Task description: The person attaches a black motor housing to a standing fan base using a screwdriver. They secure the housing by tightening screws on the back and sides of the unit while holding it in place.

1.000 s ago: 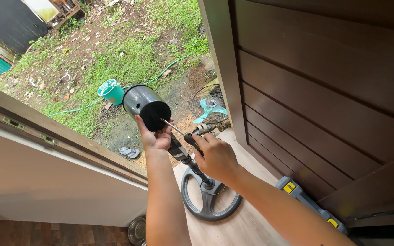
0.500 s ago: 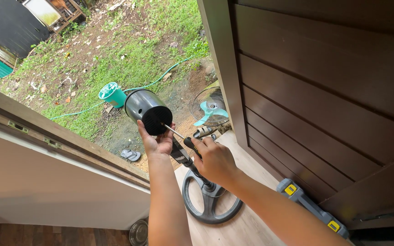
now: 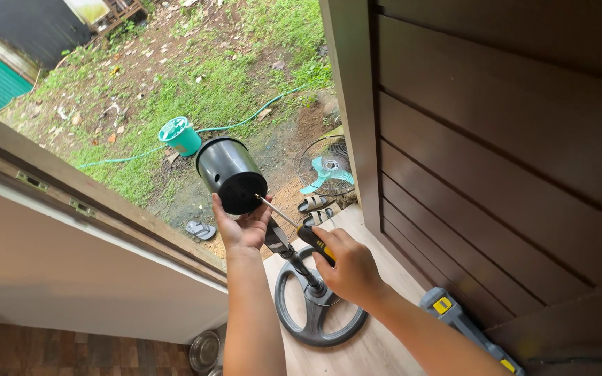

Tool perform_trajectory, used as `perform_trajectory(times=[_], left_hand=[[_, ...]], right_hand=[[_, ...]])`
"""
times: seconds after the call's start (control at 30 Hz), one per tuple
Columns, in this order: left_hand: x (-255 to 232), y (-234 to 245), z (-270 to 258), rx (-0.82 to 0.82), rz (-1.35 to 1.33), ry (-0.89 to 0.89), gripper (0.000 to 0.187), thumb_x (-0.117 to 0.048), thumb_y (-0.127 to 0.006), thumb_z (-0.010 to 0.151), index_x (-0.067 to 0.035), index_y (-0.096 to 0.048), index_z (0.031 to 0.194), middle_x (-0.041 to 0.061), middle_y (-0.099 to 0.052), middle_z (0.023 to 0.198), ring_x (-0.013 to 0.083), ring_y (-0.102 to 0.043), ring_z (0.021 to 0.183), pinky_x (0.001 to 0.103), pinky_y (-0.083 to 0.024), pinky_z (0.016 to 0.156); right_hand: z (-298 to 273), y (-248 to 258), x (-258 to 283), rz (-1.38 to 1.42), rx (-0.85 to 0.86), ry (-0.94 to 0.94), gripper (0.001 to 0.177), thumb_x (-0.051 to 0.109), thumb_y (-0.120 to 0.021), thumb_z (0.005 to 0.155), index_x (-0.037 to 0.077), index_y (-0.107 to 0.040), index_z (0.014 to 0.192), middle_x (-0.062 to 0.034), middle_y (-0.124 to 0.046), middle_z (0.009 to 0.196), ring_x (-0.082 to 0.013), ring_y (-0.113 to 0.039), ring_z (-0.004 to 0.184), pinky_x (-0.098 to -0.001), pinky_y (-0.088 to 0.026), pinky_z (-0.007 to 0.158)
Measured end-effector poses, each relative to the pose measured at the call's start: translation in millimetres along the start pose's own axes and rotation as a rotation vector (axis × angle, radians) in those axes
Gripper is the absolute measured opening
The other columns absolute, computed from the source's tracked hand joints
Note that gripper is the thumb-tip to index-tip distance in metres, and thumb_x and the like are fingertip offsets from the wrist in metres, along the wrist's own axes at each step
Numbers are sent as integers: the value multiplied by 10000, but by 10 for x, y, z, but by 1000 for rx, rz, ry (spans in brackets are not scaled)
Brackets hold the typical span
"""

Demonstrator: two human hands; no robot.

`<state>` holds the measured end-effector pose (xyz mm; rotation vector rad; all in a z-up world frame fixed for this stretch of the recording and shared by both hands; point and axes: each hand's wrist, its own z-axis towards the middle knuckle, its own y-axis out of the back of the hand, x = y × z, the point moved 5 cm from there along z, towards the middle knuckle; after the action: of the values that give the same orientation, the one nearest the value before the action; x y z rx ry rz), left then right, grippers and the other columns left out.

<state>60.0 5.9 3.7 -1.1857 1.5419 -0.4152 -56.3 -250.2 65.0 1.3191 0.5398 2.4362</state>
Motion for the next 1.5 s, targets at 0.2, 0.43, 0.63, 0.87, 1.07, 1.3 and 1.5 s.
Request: perform_trajectory(times=[0.2, 0.43, 0.63, 0.87, 1.07, 1.3, 1.5], left_hand=[[0, -55, -70, -4, 7, -32, 1118, -716, -659, 761, 99, -339, 1456, 351, -560, 1288, 518, -672, 1103, 601, -519, 1062], [60, -91, -98, -26, -52, -30, 1062, -666, -683, 769, 75, -365, 1458, 318, -551, 1311, 513, -659, 1124, 598, -557, 1027], [98, -129, -130, -119, -119, -15, 1015, -597, -681, 824, 104, -304, 1455, 318, -504, 1336, 524, -618, 1193, 608, -509, 1006], [82, -56, -158, -80, -123, -22, 1037, -609, -669, 824, 124, -296, 1455, 348, -510, 1348, 518, -613, 1221, 604, -508, 995], [17, -6, -117, -89, -98, -4, 1090, -649, -660, 840, 158, -265, 1457, 371, -519, 1330, 554, -613, 1207, 575, -508, 1006], [107, 98, -126, -101, -93, 14, 1089, -615, -670, 841, 194, -256, 1441, 380, -510, 1340, 508, -640, 1161, 556, -542, 1057], [123, 118, -105, -87, -79, 40, 1073, -611, -680, 817, 190, -304, 1424, 377, -566, 1280, 501, -656, 1131, 540, -545, 1049]], right_hand=[[109, 41, -48, 48, 34, -18, 454, 120, -727, 825, 31, -667, 1266, -152, -706, 1010, -322, -721, 803, -396, -576, 709], [208, 72, -4, 64, 63, -29, 454, 135, -728, 833, 34, -667, 1271, -150, -706, 1028, -320, -722, 819, -396, -580, 724], [253, 120, 20, 51, 81, -40, 457, 134, -726, 825, 37, -667, 1268, -147, -704, 1021, -318, -720, 822, -397, -581, 729], [212, 124, -24, 32, 66, -30, 436, 137, -728, 828, 37, -675, 1249, -147, -707, 1022, -333, -715, 835, -407, -576, 730], [138, 74, -61, 64, 53, -40, 447, 133, -723, 827, 24, -664, 1257, -159, -706, 1042, -338, -719, 841, -402, -578, 731], [-52, -273, -377, 573, 115, -375, 520, 173, -655, 954, 31, -553, 1444, -110, -605, 911, -178, -552, 721, -309, -455, 636], [80, -594, -499, 1169, 104, -620, 519, 145, -626, 960, 5, -472, 1435, -40, -643, 930, -86, -581, 745, -229, -498, 695]])
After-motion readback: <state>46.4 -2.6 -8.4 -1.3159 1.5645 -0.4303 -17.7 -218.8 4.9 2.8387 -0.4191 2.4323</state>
